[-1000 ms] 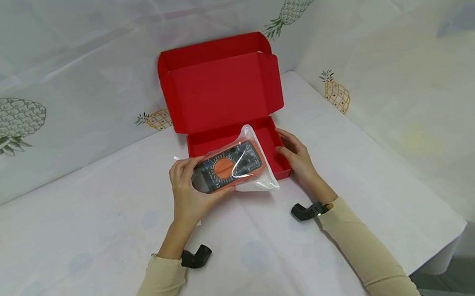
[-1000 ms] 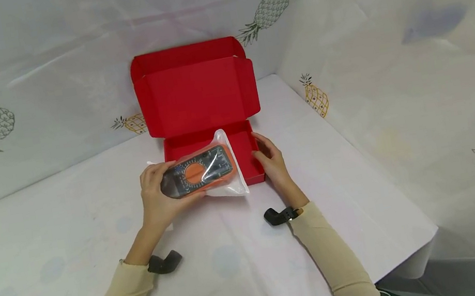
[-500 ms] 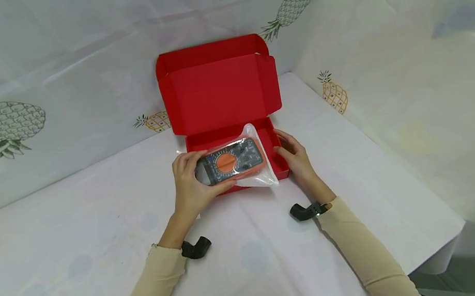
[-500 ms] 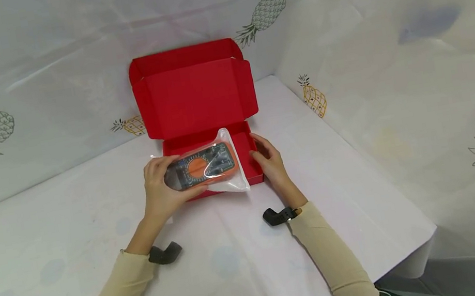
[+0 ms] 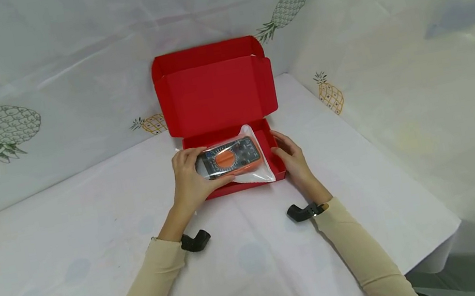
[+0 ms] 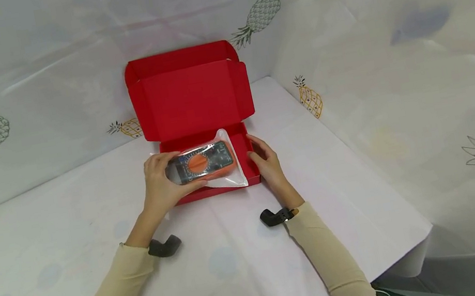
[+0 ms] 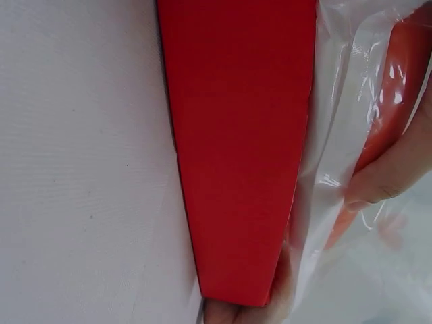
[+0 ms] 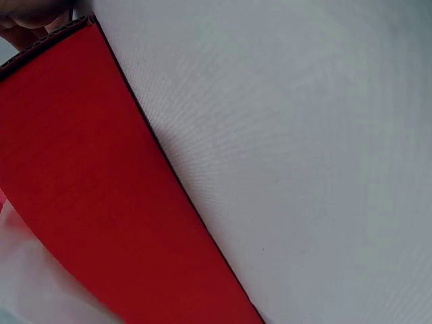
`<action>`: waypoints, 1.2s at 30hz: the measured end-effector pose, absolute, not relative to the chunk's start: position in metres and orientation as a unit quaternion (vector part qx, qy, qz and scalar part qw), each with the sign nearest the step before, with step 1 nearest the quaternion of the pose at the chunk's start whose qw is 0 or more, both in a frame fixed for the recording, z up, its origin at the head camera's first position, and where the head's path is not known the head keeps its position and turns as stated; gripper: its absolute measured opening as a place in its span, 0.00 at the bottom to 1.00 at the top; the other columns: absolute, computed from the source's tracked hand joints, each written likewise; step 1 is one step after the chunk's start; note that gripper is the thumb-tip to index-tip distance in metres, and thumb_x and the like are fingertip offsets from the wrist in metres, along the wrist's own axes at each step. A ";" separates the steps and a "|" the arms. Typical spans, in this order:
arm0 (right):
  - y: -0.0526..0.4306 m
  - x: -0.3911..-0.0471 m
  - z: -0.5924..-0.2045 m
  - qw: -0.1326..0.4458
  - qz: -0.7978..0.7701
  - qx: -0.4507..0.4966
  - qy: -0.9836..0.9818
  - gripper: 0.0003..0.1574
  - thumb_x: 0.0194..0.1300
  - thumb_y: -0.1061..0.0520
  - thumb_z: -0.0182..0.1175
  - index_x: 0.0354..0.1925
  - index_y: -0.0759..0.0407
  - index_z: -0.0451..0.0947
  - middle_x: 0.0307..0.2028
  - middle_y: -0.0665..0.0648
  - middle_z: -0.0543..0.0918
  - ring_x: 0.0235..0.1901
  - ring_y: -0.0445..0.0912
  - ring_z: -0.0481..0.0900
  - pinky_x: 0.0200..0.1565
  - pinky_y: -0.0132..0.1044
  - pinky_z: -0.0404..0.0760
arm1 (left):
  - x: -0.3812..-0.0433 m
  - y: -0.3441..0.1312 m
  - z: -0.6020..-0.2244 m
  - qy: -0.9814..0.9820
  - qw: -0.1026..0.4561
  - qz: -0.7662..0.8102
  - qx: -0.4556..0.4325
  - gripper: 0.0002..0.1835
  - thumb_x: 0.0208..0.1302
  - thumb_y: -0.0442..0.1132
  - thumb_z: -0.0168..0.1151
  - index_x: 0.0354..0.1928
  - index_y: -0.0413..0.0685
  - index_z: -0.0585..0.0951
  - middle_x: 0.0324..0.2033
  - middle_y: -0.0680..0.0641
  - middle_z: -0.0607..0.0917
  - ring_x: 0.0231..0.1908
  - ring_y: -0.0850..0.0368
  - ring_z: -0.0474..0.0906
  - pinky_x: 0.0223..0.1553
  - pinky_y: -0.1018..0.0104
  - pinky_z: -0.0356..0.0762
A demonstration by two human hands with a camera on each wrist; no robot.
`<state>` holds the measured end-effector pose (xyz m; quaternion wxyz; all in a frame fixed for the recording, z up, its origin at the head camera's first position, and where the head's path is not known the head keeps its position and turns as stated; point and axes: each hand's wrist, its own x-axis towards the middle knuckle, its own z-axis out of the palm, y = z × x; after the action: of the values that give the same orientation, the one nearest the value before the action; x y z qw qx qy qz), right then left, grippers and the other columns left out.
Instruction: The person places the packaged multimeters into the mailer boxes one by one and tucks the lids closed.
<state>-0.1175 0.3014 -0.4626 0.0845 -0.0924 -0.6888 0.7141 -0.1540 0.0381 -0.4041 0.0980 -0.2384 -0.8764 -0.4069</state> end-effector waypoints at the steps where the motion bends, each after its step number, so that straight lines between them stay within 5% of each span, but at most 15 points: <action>1: 0.301 -0.118 -0.463 0.084 0.714 -0.093 -0.689 0.33 0.71 0.60 0.54 0.71 0.46 0.63 0.70 0.53 0.65 0.68 0.48 0.62 0.62 0.50 0.73 | -0.154 0.039 -0.404 -0.879 0.094 -0.402 -0.237 0.43 0.38 0.52 0.83 0.57 0.45 0.75 0.55 0.42 0.70 0.64 0.45 0.56 0.52 0.48 0.78; 36: 0.302 -0.116 -0.466 0.088 0.726 -0.089 -0.676 0.32 0.71 0.61 0.53 0.70 0.48 0.65 0.69 0.54 0.65 0.67 0.50 0.62 0.65 0.49 0.70 | -0.172 0.065 -0.403 -0.897 0.018 -0.376 -0.233 0.46 0.37 0.58 0.81 0.58 0.42 0.75 0.55 0.40 0.72 0.61 0.46 0.59 0.54 0.49 0.75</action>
<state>-0.1158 0.3016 -0.4658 0.0882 -0.0894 -0.6757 0.7264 -0.1716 0.0653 -0.4026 0.0185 -0.2331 -0.8967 -0.3759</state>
